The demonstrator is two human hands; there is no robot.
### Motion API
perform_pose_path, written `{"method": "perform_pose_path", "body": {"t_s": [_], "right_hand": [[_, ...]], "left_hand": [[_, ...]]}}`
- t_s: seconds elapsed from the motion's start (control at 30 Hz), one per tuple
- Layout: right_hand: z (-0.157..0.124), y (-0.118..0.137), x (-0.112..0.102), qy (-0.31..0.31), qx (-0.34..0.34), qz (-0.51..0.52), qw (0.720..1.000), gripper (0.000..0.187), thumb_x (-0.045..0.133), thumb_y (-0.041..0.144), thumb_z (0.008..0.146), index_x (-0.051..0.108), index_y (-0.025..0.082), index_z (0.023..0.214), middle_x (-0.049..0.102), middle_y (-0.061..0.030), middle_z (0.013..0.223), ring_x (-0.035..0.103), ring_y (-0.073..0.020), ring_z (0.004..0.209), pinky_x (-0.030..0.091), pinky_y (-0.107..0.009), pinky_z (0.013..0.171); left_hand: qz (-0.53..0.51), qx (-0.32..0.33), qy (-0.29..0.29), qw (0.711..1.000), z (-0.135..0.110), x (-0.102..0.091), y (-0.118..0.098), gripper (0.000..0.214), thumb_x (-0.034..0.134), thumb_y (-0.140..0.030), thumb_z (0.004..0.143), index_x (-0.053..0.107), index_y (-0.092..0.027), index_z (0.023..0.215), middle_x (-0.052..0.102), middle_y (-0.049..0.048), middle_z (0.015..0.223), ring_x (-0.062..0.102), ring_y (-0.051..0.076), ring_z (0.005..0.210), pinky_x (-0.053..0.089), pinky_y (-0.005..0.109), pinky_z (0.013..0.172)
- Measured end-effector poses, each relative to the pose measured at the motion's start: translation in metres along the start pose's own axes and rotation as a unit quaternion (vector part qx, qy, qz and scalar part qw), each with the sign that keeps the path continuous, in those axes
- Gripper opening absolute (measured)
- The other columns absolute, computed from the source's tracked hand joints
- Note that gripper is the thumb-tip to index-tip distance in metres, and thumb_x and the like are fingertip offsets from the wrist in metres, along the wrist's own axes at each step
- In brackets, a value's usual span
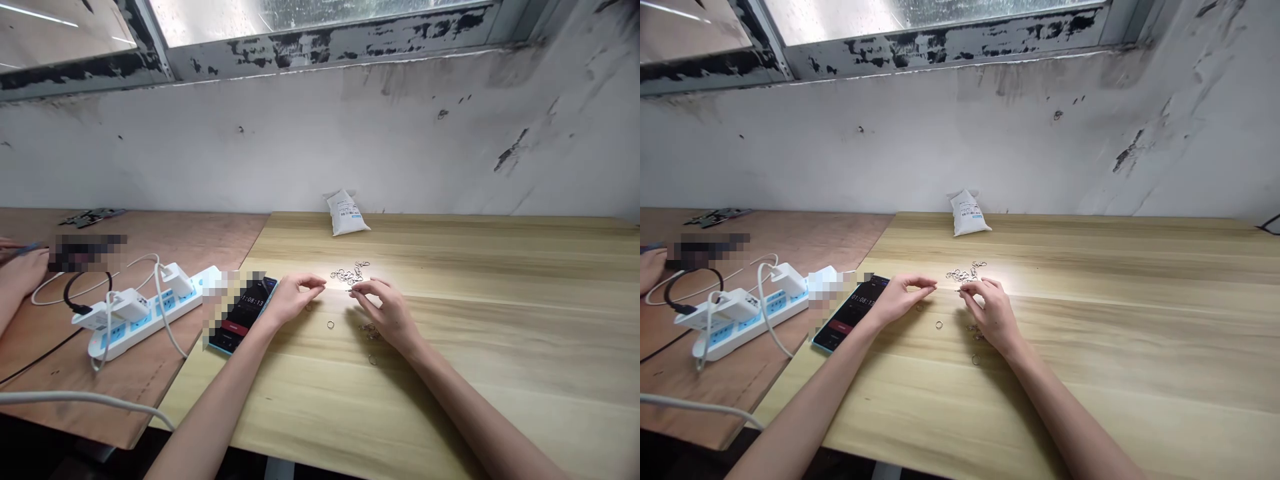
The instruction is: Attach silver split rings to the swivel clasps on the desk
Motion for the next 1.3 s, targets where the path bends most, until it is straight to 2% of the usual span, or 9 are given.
{"method": "perform_pose_path", "body": {"t_s": [0.17,0.33,0.47,0.6,0.77,0.97,1.1,1.3], "right_hand": [[-0.001,0.001,0.001,0.006,-0.002,-0.002,1.0,0.007,0.055,0.024,0.093,0.061,0.025,0.093,0.075,-0.0008,0.086,0.07,-0.0198,0.081,0.043,-0.047,0.097],[-0.001,0.005,0.0,0.009,-0.009,-0.012,1.0,0.01,0.053,0.022,0.093,0.062,0.025,0.093,0.075,-0.0021,0.088,0.07,-0.0204,0.083,0.045,-0.046,0.095],[0.0,0.008,-0.001,0.015,-0.01,-0.012,1.0,0.011,0.052,0.02,0.091,0.062,0.025,0.091,0.074,-0.0016,0.086,0.069,-0.0194,0.079,0.044,-0.047,0.097],[-0.001,0.009,0.0,0.032,-0.018,-0.01,0.999,0.01,0.053,0.019,0.088,0.061,0.025,0.089,0.073,-0.0001,0.082,0.068,-0.0189,0.078,0.043,-0.047,0.098],[-0.003,0.007,0.006,0.069,-0.032,-0.019,0.997,0.011,0.054,0.02,0.089,0.063,0.025,0.09,0.073,-0.0011,0.081,0.067,-0.0194,0.079,0.046,-0.042,0.089],[-0.003,0.0,0.01,0.109,-0.049,-0.065,0.991,0.011,0.057,0.022,0.091,0.066,0.024,0.085,0.072,-0.0029,0.087,0.062,-0.0217,0.088,0.045,-0.04,0.081],[-0.003,-0.002,0.008,0.113,-0.071,-0.109,0.985,0.012,0.058,0.026,0.091,0.066,0.025,0.082,0.069,-0.0045,0.089,0.059,-0.023,0.09,0.044,-0.043,0.082],[-0.005,0.001,0.008,0.1,-0.079,-0.122,0.984,0.01,0.058,0.026,0.091,0.067,0.026,0.086,0.067,-0.006,0.098,0.058,-0.0242,0.096,0.045,-0.043,0.082]], "left_hand": [[-0.026,-0.007,0.004,1.0,0.0,0.0,0.003,0.019,0.066,-0.037,0.083,0.072,-0.019,0.087,0.076,0.0057,0.092,0.071,0.021,0.089,0.054,0.032,0.082],[-0.08,-0.04,0.029,0.996,-0.001,0.005,0.008,0.024,0.059,-0.042,0.088,0.062,-0.018,0.091,0.076,0.0084,0.094,0.072,0.022,0.092,0.054,0.031,0.078],[-0.079,-0.033,0.021,0.996,-0.002,0.006,0.007,0.024,0.053,-0.042,0.092,0.056,-0.019,0.095,0.075,0.0088,0.096,0.071,0.021,0.095,0.052,0.032,0.083],[-0.08,-0.041,0.035,0.995,-0.003,0.009,0.006,0.023,0.051,-0.043,0.093,0.052,-0.02,0.095,0.074,0.0092,0.102,0.07,0.021,0.097,0.053,0.03,0.076],[-0.071,0.001,0.044,0.996,-0.003,0.009,0.001,0.016,0.057,-0.035,0.089,0.059,-0.019,0.089,0.073,0.0096,0.104,0.068,0.022,0.103,0.054,0.034,0.085],[-0.016,0.023,0.035,0.999,-0.002,0.005,-0.001,0.011,0.066,-0.028,0.083,0.067,-0.018,0.077,0.066,0.009,0.119,0.063,0.022,0.108,0.053,0.037,0.09],[-0.021,0.039,0.044,0.998,-0.002,0.007,-0.002,0.012,0.067,-0.027,0.082,0.067,-0.018,0.076,0.063,0.0095,0.119,0.059,0.022,0.114,0.053,0.036,0.089],[-0.001,0.059,0.049,0.997,-0.004,0.01,-0.006,0.01,0.072,-0.024,0.079,0.066,-0.018,0.073,0.064,0.0083,0.119,0.058,0.023,0.116,0.043,0.044,0.105]]}}
Point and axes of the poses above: each hand's wrist, its own z-axis towards the middle knuckle, its own x-axis out of the palm, y = z × x, the point moved 4 cm from there along z, towards the middle knuckle
